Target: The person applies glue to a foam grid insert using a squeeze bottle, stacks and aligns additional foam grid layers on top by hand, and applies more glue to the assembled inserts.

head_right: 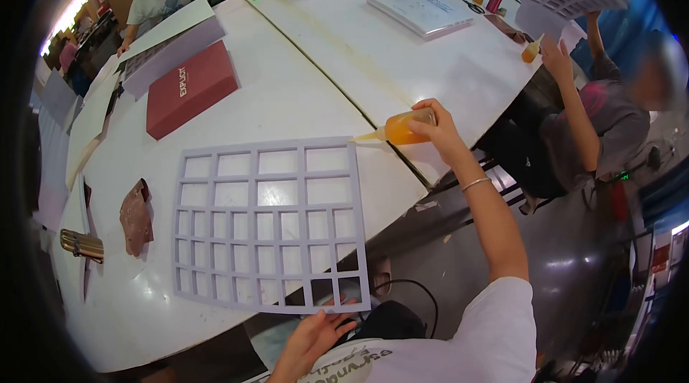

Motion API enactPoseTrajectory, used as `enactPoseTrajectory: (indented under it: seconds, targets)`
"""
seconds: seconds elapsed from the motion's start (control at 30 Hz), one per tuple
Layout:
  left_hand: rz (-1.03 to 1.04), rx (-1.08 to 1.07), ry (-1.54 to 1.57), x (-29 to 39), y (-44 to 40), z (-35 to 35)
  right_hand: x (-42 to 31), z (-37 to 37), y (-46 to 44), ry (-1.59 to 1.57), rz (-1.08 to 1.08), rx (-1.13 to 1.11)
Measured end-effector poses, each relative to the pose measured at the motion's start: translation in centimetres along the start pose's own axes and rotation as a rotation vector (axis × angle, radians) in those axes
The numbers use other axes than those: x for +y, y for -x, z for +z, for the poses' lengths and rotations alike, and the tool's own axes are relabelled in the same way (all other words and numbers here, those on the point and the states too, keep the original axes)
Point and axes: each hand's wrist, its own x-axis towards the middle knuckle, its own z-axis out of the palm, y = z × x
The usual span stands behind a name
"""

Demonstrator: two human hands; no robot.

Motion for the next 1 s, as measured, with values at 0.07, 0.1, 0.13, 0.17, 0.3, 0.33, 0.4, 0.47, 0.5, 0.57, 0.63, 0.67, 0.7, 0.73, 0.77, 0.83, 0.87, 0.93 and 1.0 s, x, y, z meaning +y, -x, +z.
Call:
enactPoseTrajectory:
  seconds: [0.07,0.1,0.13,0.17,0.3,0.33,0.4,0.47,0.5,0.57,0.63,0.67,0.7,0.73,0.77,0.83,0.87,0.93,1.0]
  targets:
    - [-0.001,-0.035,0.072,-0.5,-0.4,-0.9,0.0,-0.1,0.1,0.019,0.012,-0.014]
    - [0.01,-0.031,0.059,-0.6,-0.5,-0.8,0.0,-0.2,0.2,0.023,0.026,-0.022]
    - [-0.008,-0.027,0.045,-0.6,-0.5,-0.5,0.0,-0.3,0.5,0.028,0.037,-0.029]
    - [-0.025,-0.025,0.032,-0.6,-0.6,-0.2,-0.1,-0.4,1.0,0.003,0.045,-0.062]
    - [-0.05,-0.033,0.042,-1.2,-1.3,-0.3,-0.1,-0.8,4.5,0.027,0.046,-0.128]
    - [-0.05,-0.043,0.055,-1.4,-1.5,-0.3,0.0,-0.8,5.8,0.014,0.06,-0.145]
    - [-0.075,-0.094,0.047,-1.3,-1.6,0.1,-0.2,-0.8,8.4,0.03,0.078,-0.173]
    - [-0.091,-0.124,0.05,-1.2,-1.7,0.1,-0.6,-0.6,11.1,0.085,0.092,-0.201]
    - [-0.097,-0.123,0.042,-1.3,-1.7,-0.2,-0.7,-0.5,12.4,0.069,0.109,-0.211]
    - [-0.099,-0.112,0.045,-1.4,-1.7,-0.3,-1.4,-0.2,15.0,0.025,0.196,-0.233]
    - [-0.084,-0.112,0.029,-1.4,-1.6,-0.2,-0.8,-0.2,17.2,0.039,0.18,-0.26]
    - [-0.085,-0.112,0.125,-1.4,-1.6,-0.2,-0.5,-0.2,18.1,0.042,0.175,-0.28]
    - [-0.086,-0.119,0.13,-1.5,-1.6,-0.3,-0.3,-0.2,19.1,0.045,0.167,-0.298]
    - [-0.086,-0.126,0.134,-1.5,-1.6,-0.3,-0.2,-0.2,20.0,0.048,0.157,-0.315]
    - [-0.085,-0.114,0.138,-1.6,-1.6,-0.2,-0.5,0.0,20.8,0.052,0.173,-0.334]
    - [-0.081,-0.096,0.135,-1.5,-1.4,0.1,0.1,0.0,22.0,-0.065,0.189,-0.388]
    - [-0.078,-0.104,0.118,-1.7,-1.3,0.0,0.4,0.1,22.5,-0.126,0.193,-0.416]
    - [-0.04,-0.109,0.076,-1.8,-1.6,-0.6,0.7,0.3,22.9,-0.476,0.258,-0.255]
    - [0.022,-0.025,-0.134,-1.8,-1.0,-1.6,1.6,0.2,22.8,-0.773,0.263,-0.101]
